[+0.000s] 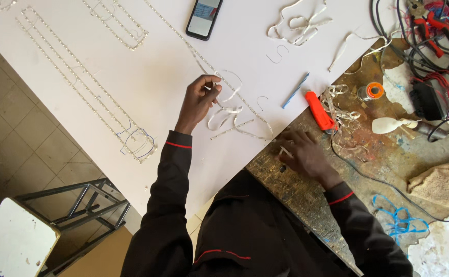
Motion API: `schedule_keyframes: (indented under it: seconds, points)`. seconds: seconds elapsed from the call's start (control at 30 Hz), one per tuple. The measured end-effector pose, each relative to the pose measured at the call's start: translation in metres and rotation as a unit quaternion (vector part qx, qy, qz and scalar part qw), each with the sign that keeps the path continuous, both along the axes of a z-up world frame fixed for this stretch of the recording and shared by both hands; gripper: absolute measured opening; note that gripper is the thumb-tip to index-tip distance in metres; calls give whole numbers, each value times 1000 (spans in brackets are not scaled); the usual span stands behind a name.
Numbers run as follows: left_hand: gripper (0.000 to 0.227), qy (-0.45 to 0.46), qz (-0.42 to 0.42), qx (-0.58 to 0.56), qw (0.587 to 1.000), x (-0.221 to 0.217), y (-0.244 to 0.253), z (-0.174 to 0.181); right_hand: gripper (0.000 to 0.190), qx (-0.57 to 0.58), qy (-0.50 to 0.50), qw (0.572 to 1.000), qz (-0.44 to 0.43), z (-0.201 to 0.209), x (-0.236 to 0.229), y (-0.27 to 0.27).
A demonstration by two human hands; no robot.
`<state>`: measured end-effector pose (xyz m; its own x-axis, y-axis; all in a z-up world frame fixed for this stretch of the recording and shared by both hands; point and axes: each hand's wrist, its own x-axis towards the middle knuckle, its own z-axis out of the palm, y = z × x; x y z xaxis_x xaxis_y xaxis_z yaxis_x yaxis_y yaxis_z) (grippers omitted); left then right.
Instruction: The person arranges LED strip segments on a white board to form letters, following a pencil outline. They use a hot glue gun to secure the strips, occasionally pick up a smartphone to view a message, and use a utility knife to cut the LED strip. The person also uses a pen to mark the board.
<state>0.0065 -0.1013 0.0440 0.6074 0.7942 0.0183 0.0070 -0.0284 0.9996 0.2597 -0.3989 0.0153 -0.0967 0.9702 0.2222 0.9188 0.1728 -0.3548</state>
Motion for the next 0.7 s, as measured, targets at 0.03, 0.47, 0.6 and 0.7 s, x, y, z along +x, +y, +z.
schedule_keyframes:
  seconds: [0.03,0.47,0.6,0.7]
  points:
    - [29,-2,0,2,1000,7,3,0,31,2,-2,1000,0,-7,11,9]
    - [48,8,102,-50,993,0,4,9,34,-51,123,965,-226,25,154,-62]
    - [50,40,124,-68,989,12,3,13,52,-78,-14,955,-285,22,163,-56]
    - [31,35,79,-50,995,22,-4,4,33,66,-64,947,-308,7,147,-29]
